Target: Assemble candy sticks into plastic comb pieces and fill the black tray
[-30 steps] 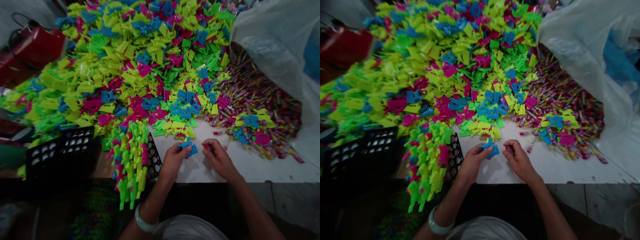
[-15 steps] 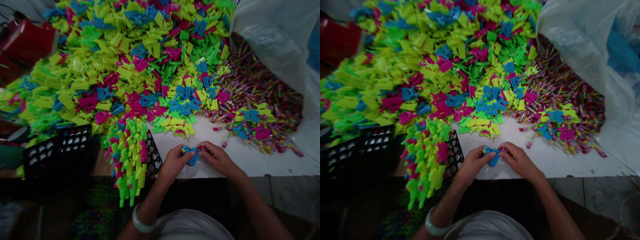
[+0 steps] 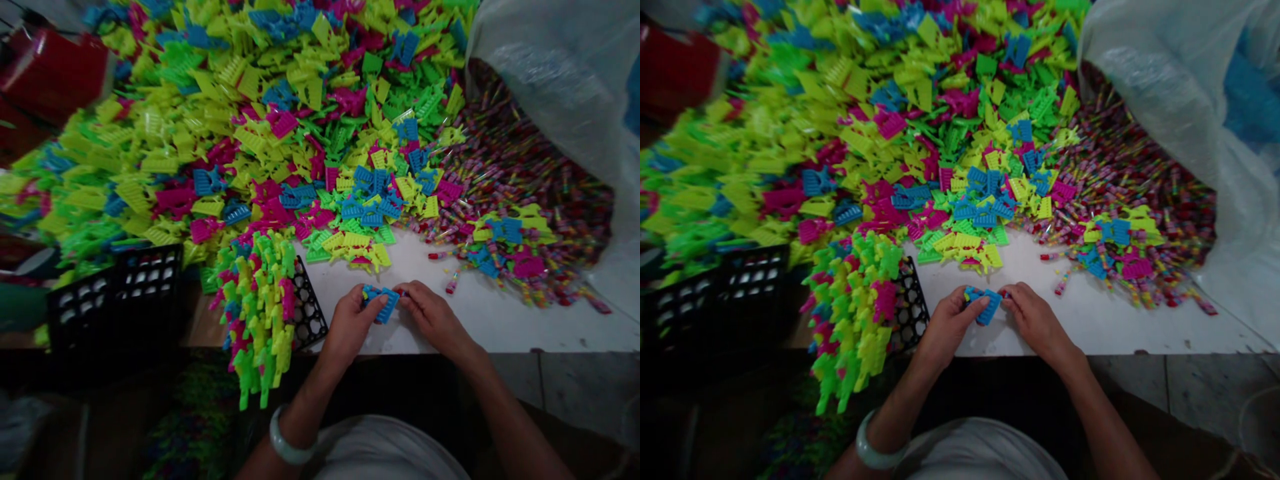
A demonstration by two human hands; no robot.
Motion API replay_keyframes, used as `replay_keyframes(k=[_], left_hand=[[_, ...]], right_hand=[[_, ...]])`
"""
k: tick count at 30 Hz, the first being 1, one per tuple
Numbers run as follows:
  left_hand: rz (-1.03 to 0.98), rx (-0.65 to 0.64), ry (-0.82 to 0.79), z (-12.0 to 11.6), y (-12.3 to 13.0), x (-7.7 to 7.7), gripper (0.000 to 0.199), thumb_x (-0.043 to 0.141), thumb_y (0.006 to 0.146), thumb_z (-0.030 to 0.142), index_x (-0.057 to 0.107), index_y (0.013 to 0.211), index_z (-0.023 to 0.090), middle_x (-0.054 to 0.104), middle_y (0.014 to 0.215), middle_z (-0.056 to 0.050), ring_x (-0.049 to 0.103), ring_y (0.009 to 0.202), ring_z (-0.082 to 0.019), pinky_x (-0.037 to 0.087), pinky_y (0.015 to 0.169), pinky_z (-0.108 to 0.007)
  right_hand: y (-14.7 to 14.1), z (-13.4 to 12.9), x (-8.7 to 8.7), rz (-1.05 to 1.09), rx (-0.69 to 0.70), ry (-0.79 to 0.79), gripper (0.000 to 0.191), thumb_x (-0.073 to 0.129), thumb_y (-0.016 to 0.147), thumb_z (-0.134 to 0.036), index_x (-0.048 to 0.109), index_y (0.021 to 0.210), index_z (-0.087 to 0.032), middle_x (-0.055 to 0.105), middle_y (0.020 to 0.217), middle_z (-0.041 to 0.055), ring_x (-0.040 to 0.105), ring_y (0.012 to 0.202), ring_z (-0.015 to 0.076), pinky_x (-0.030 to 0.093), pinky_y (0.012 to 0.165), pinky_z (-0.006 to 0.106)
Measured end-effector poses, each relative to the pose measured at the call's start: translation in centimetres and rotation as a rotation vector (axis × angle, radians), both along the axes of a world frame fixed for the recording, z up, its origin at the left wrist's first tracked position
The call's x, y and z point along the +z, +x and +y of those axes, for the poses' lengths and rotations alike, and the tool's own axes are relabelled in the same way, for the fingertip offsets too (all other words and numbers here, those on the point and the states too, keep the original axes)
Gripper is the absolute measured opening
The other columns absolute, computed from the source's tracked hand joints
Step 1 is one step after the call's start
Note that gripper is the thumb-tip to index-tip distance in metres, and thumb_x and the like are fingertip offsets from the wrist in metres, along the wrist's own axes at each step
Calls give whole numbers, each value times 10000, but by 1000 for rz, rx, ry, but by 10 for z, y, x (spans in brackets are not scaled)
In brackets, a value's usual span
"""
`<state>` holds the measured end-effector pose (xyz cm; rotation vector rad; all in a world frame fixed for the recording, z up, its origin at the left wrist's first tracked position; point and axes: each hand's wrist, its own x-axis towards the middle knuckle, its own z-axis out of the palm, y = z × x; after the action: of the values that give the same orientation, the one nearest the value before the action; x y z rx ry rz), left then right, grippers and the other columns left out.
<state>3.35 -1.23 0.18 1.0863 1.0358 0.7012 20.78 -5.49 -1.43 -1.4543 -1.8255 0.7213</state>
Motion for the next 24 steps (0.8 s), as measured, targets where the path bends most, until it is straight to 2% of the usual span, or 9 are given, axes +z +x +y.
replay_keyframes(k=[8,13,18,21,24], left_hand=[[44,35,4,-3,3,3,252,618,778,395,512,726,173,492,626,55,456,588,-91,383,557,-202],[103,140,22,-11,9,1,221,597,787,364,484,714,189,458,625,63,415,584,-92,358,552,-209],[148,251,36,-15,12,1,179,582,785,326,481,712,197,473,664,50,438,644,-107,377,614,-224],[135,268,17,-16,8,2,197,600,777,358,508,727,191,508,685,35,472,682,-122,412,650,-236],[113,269,-12,-12,2,0,287,691,715,442,581,759,180,581,700,-2,540,719,-163,468,685,-279]], right_hand=[[-5,-2,-3,-56,-18,100,194,393,974,-204,538,1102,-189,591,990,89,568,927,207,498,806,353],[-12,-5,-12,-119,-64,212,222,391,956,-150,529,1129,-173,592,972,101,568,901,219,513,784,369],[-22,-8,-18,-74,-78,188,248,376,951,-153,523,1150,-180,601,980,103,583,903,217,530,784,366],[-24,-12,-14,-83,-50,155,294,431,939,-218,502,1223,-187,606,1097,120,586,1009,231,525,867,385],[-24,-8,-18,-204,-30,183,439,542,875,-280,485,1308,-232,602,1217,118,594,1077,276,543,855,381]])
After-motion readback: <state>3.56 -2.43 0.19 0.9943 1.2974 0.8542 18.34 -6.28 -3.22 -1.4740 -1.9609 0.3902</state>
